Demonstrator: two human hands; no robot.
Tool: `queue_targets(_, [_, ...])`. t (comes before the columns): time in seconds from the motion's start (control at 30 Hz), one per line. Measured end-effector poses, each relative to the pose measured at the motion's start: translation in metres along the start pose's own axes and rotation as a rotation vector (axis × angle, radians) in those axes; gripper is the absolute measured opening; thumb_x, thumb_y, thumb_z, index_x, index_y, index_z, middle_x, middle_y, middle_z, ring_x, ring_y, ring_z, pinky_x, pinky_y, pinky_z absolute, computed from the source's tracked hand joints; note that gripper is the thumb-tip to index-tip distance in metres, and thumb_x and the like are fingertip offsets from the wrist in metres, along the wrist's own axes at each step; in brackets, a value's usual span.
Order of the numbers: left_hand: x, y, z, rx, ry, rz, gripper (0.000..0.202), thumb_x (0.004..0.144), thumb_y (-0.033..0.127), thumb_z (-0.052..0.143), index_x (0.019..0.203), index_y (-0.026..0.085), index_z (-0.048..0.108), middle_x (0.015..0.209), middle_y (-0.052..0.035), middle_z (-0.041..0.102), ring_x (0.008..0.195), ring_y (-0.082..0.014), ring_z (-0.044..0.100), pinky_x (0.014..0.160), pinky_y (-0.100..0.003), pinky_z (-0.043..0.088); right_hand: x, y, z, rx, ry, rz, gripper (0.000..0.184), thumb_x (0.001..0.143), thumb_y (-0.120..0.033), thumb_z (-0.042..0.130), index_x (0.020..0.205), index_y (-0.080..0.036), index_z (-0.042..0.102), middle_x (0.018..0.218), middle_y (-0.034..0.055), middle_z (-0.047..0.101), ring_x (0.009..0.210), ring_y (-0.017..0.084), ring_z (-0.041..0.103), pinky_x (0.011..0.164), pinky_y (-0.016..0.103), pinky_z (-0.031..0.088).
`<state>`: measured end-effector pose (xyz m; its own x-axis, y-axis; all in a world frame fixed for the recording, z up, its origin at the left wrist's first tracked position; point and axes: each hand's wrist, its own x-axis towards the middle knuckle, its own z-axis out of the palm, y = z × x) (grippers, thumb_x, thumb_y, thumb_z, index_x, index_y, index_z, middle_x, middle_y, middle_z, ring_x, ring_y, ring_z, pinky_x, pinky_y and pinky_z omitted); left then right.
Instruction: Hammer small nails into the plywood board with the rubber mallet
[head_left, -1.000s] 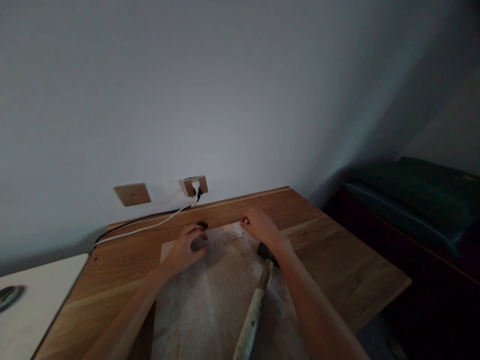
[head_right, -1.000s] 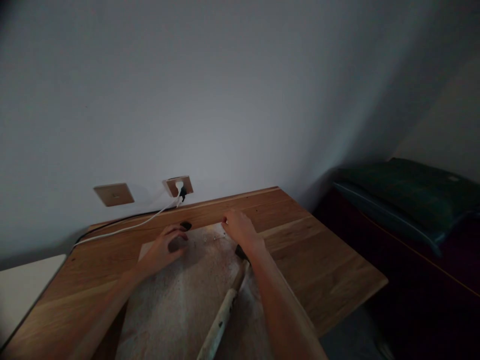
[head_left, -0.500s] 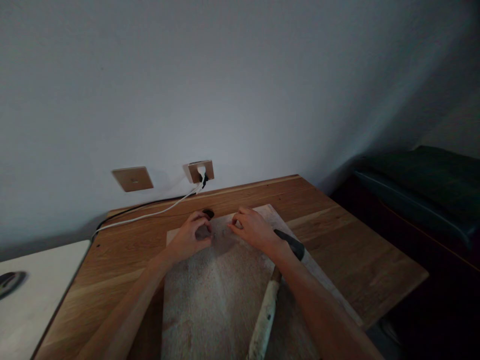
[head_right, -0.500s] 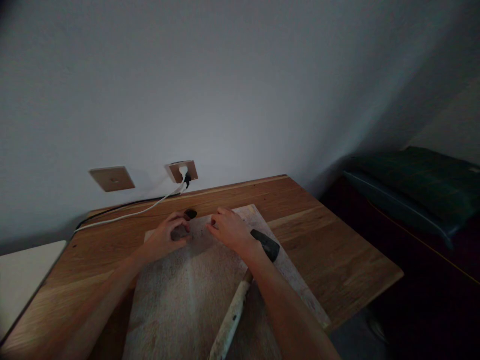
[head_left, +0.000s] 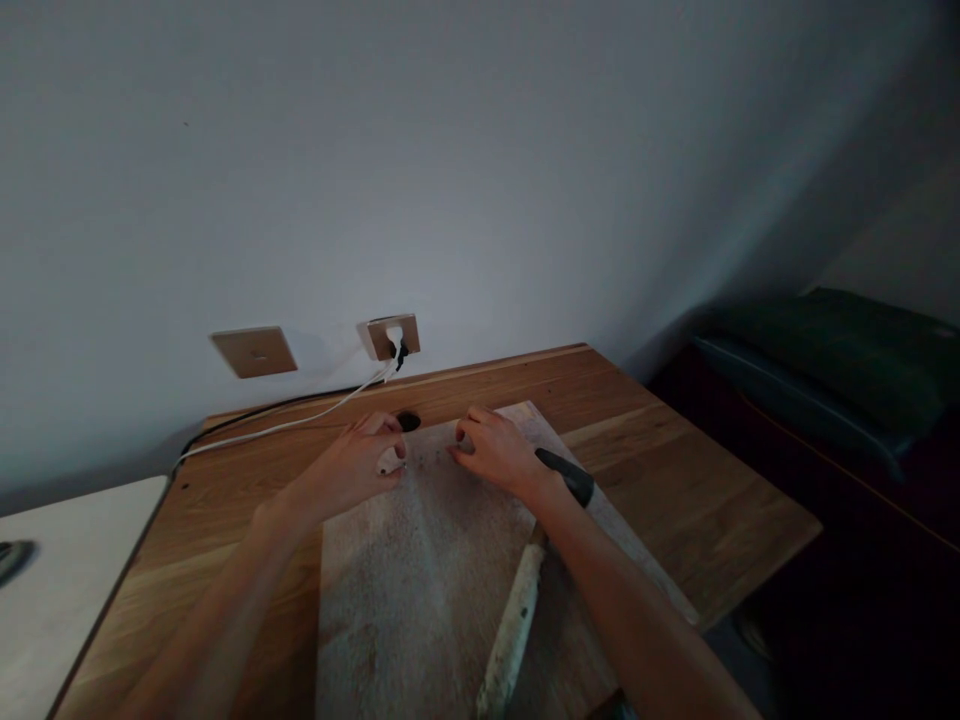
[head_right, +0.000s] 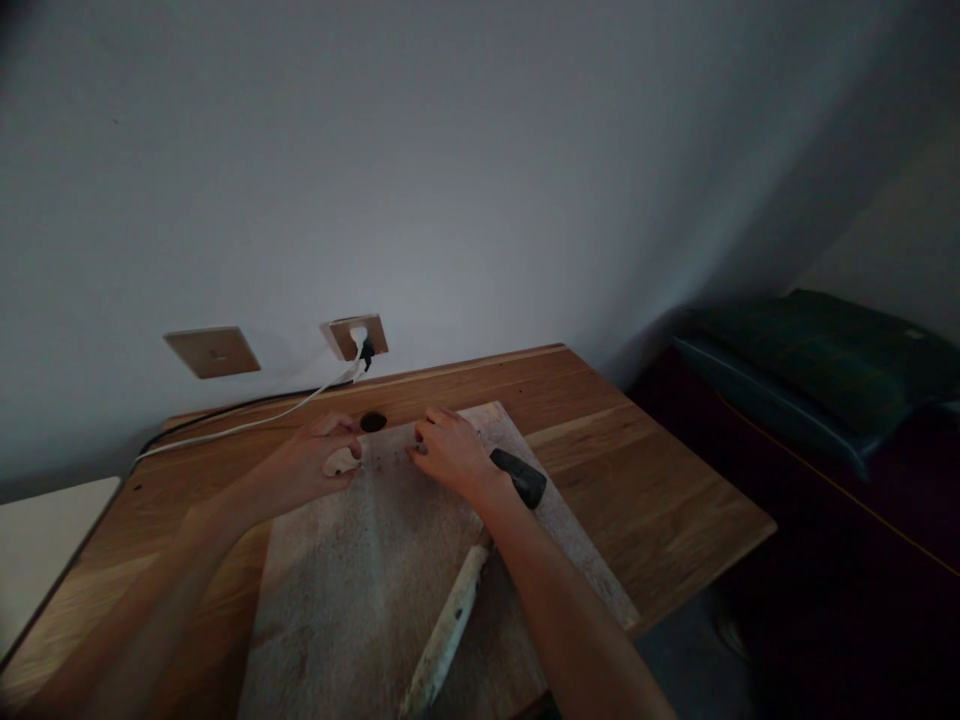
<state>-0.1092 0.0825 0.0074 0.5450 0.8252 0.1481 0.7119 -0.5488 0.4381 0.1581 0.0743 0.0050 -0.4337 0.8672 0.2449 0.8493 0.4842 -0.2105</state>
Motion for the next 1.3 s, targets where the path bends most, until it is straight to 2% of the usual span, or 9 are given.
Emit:
queue_targets(0.13, [0.001, 0.001, 0.004, -0.003, 0.005, 0.004, 0.008, 0.082, 0.026, 0.066, 0.088, 0.025, 0.071, 0.119, -0.0061, 0.065, 0.115, -0.0284, 0.064, 0.105, -0.044, 0.051, 0.0, -0.001, 0.001, -0.003, 0.007, -0.038, 0.014, 0.097, -0.025, 0.077, 0.108, -0.019, 0.075, 0.104, 0.0069, 0.07, 0.102, 0.023, 0.068, 0.092, 0.034, 0.052])
queue_targets(0.3, [0.002, 0.005, 0.005, 0.019, -0.027, 0.013, 0.012, 0.083, 0.027, 0.063, 0.09, 0.025, 0.073, 0.121, -0.0068, 0.065, 0.115, -0.0283, 0.063, 0.107, -0.044, 0.05, 0.0, -0.003, 0.003, -0.018, 0.006, -0.051, 0.008, 0.097, -0.024, 0.076, 0.1, -0.018, 0.073, 0.106, 0.0092, 0.07, 0.106, 0.025, 0.066, 0.094, 0.037, 0.052])
queue_targets(0.43, [0.003, 0.008, 0.004, 0.035, -0.023, 0.018, 0.011, 0.084, 0.022, 0.062, 0.087, 0.024, 0.073, 0.121, -0.0067, 0.065, 0.114, -0.0279, 0.065, 0.107, -0.044, 0.051, -0.001, -0.003, 0.003, -0.036, 0.002, -0.041, 0.01, 0.098, -0.026, 0.075, 0.096, -0.017, 0.071, 0.106, 0.0064, 0.07, 0.108, 0.025, 0.066, 0.097, 0.042, 0.052])
queue_targets(0.67, [0.003, 0.011, 0.005, 0.076, -0.007, 0.052, 0.008, 0.084, 0.017, 0.066, 0.083, 0.023, 0.071, 0.123, -0.0058, 0.063, 0.115, -0.028, 0.063, 0.109, -0.046, 0.049, -0.001, -0.002, 0.005, -0.06, -0.014, -0.034, 0.011, 0.101, -0.028, 0.073, 0.101, -0.017, 0.072, 0.111, 0.0054, 0.073, 0.109, 0.024, 0.069, 0.097, 0.046, 0.056])
queue_targets(1.07, [0.003, 0.009, 0.007, 0.13, -0.008, 0.05, 0.007, 0.087, 0.017, 0.065, 0.083, 0.02, 0.069, 0.129, -0.0071, 0.061, 0.117, -0.0293, 0.063, 0.109, -0.049, 0.048, 0.0, -0.003, 0.003, -0.119, -0.03, -0.007, 0.017, 0.101, -0.033, 0.073, 0.098, -0.016, 0.073, 0.109, 0.0067, 0.075, 0.113, 0.026, 0.069, 0.101, 0.047, 0.055])
queue_targets(1.3, [0.002, 0.01, 0.006, 0.201, -0.015, 0.061, 0.007, 0.092, 0.019, 0.063, 0.087, 0.019, 0.069, 0.139, -0.0102, 0.056, 0.127, -0.0326, 0.06, 0.11, -0.053, 0.047, 0.0, -0.005, -0.002, -0.182, -0.066, -0.002, 0.02, 0.103, -0.037, 0.072, 0.104, -0.017, 0.074, 0.114, 0.0071, 0.076, 0.114, 0.026, 0.071, 0.101, 0.048, 0.057])
